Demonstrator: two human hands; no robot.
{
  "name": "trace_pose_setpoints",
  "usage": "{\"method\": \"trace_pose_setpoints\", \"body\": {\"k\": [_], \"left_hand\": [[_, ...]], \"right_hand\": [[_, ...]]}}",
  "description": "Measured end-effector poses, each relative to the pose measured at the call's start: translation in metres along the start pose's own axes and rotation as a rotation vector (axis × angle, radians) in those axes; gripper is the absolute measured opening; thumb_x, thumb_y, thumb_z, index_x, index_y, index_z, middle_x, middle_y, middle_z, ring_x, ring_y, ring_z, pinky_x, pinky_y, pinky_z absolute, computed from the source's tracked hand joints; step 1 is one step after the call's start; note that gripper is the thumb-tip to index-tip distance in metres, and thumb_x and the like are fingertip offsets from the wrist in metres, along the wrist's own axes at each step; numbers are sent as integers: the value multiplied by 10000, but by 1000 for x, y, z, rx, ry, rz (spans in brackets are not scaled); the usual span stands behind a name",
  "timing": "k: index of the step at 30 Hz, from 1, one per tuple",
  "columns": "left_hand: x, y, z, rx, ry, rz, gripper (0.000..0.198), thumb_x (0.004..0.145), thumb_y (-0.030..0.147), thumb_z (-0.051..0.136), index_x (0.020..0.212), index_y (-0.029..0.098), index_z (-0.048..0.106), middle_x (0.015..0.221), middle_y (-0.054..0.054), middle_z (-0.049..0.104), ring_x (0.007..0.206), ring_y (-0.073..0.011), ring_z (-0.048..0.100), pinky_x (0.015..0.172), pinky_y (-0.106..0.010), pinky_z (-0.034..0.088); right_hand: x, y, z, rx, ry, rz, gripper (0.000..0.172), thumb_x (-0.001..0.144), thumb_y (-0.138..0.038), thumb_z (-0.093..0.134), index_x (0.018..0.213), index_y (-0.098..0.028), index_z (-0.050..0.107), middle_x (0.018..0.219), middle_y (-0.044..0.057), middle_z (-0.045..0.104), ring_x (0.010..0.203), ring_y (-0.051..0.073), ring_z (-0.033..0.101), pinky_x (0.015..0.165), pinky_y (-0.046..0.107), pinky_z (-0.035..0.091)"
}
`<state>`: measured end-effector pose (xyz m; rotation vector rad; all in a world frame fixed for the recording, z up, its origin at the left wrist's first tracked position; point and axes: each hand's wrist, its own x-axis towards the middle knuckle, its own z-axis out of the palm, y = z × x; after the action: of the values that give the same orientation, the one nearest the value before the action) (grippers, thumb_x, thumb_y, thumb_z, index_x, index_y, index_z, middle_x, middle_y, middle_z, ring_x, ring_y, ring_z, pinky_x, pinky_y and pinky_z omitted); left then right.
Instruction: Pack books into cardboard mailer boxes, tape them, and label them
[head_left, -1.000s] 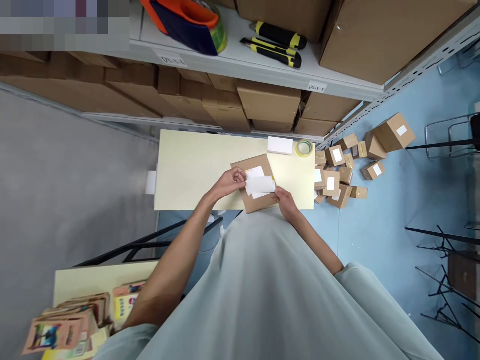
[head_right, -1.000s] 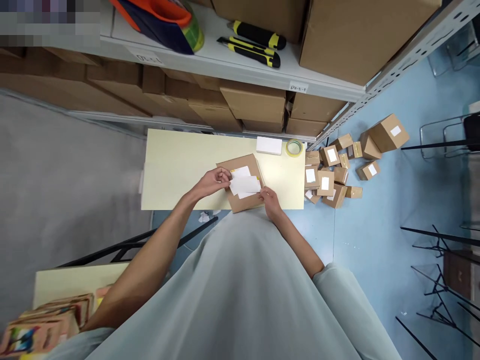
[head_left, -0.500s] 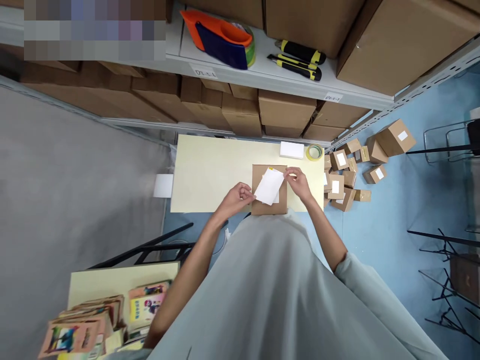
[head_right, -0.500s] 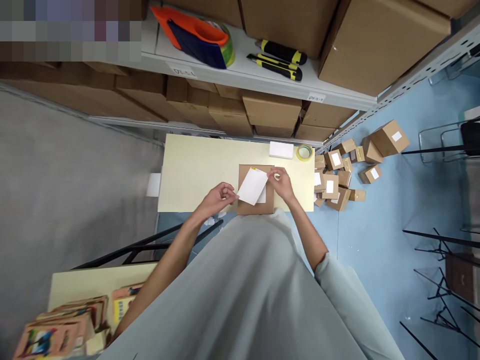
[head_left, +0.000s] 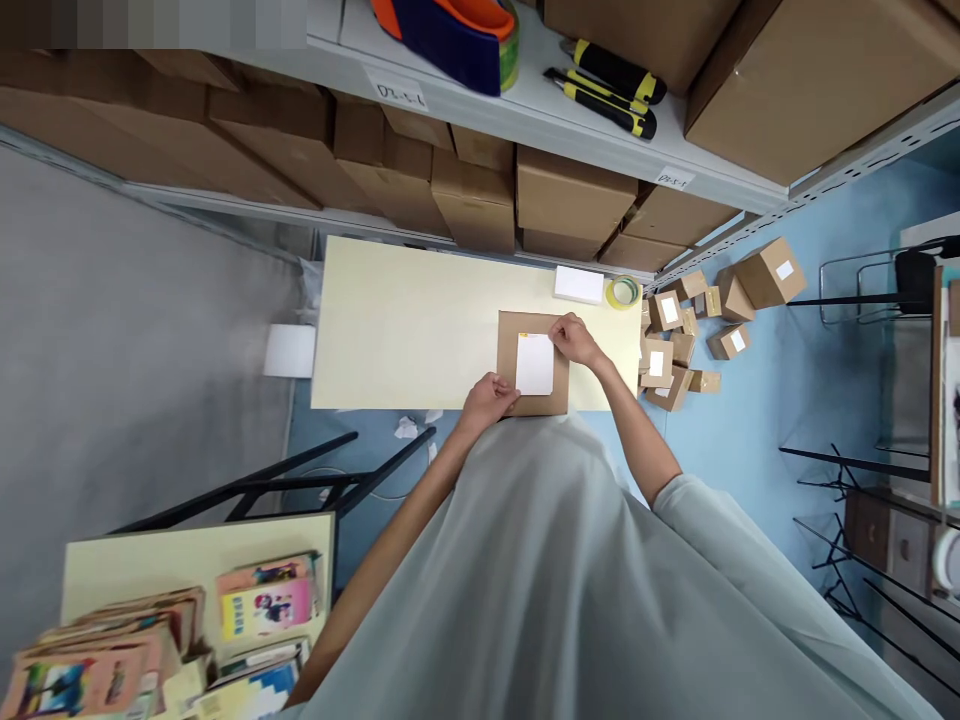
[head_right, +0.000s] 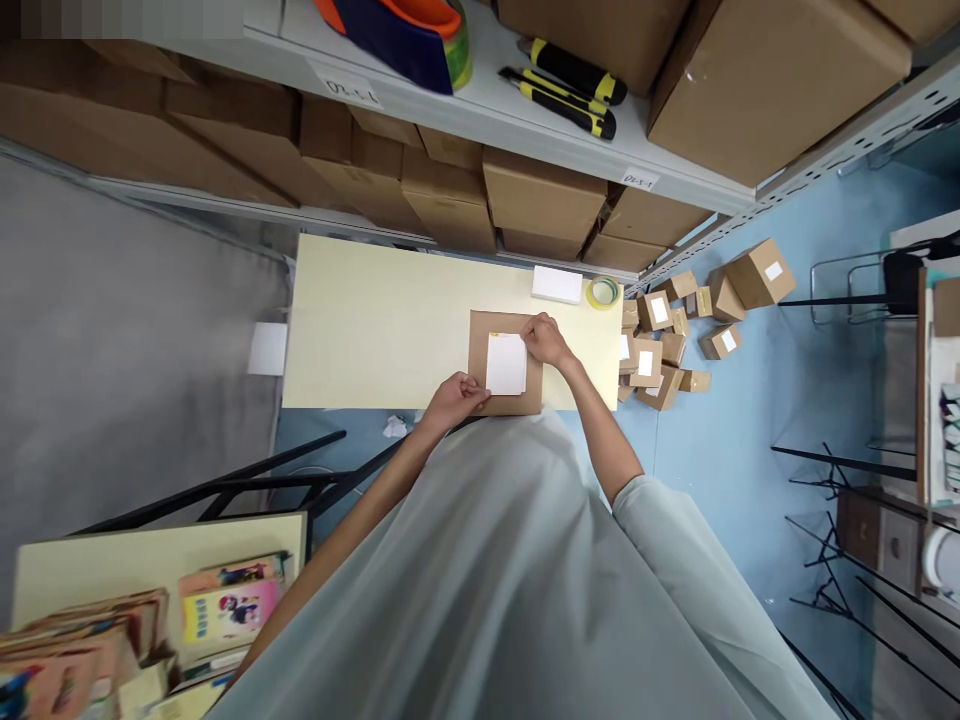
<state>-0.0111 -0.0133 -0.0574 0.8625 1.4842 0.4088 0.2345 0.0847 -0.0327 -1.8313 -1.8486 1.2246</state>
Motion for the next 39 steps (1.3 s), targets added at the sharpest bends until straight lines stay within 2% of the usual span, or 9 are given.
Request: {"method": "trace_pose_setpoints", "body": {"k": [4, 12, 17, 23, 28, 39], "left_hand": [[2, -1, 1, 12, -5, -13, 423, 686, 343, 884, 806, 270, 485, 711, 37, 667, 613, -191, 710, 683, -344, 584], [-3, 12, 2, 381, 31, 22, 247, 769, 287, 785, 827, 284, 545, 779, 19, 789, 846, -269, 793, 843, -373, 541], [-3, 21, 3, 438, 24, -8, 224, 803, 285, 776, 848, 279, 557, 811, 17, 808, 874, -253, 793, 828, -344, 529], [-4, 29, 4, 570, -2, -66, 155, 862, 272, 752, 963, 255, 636, 961, 7, 834, 969, -209, 796, 873, -294, 533], [-4, 34, 5, 616, 7, -71, 130, 894, 280, 749, 986, 248, 663, 1052, -10, 838, 990, -208, 796, 873, -289, 539], [-2, 36, 2, 649, 2, -47, 158, 867, 333, 777, 944, 254, 664, 973, -8, 836, 986, -235, 792, 859, -310, 546]], "right_hand": [[0, 8, 4, 8, -3, -25, 198, 874, -78, 542, 816, -236, 647, 1038, 84, 647, 1170, 271, 568, 1125, 427, 468], [6, 11, 9, -22, -17, -13, 214, 869, -57, 534, 808, -236, 633, 1065, 102, 601, 1165, 292, 525, 1123, 432, 463], [8, 10, 10, -69, -29, -10, 241, 890, -31, 507, 802, -226, 617, 1053, 108, 588, 1137, 288, 532, 1118, 442, 466], [7, 9, 15, -122, -15, -24, 217, 913, -41, 499, 837, -212, 610, 1096, 131, 584, 1131, 301, 526, 1090, 459, 488], [9, 8, 22, -219, -2, -13, 210, 919, -28, 498, 887, -201, 613, 1127, 160, 592, 1154, 319, 526, 1115, 476, 476], [3, -3, 28, -279, 82, 40, 217, 972, -62, 463, 939, -190, 635, 1137, 147, 597, 1137, 308, 563, 1099, 449, 511]]}}
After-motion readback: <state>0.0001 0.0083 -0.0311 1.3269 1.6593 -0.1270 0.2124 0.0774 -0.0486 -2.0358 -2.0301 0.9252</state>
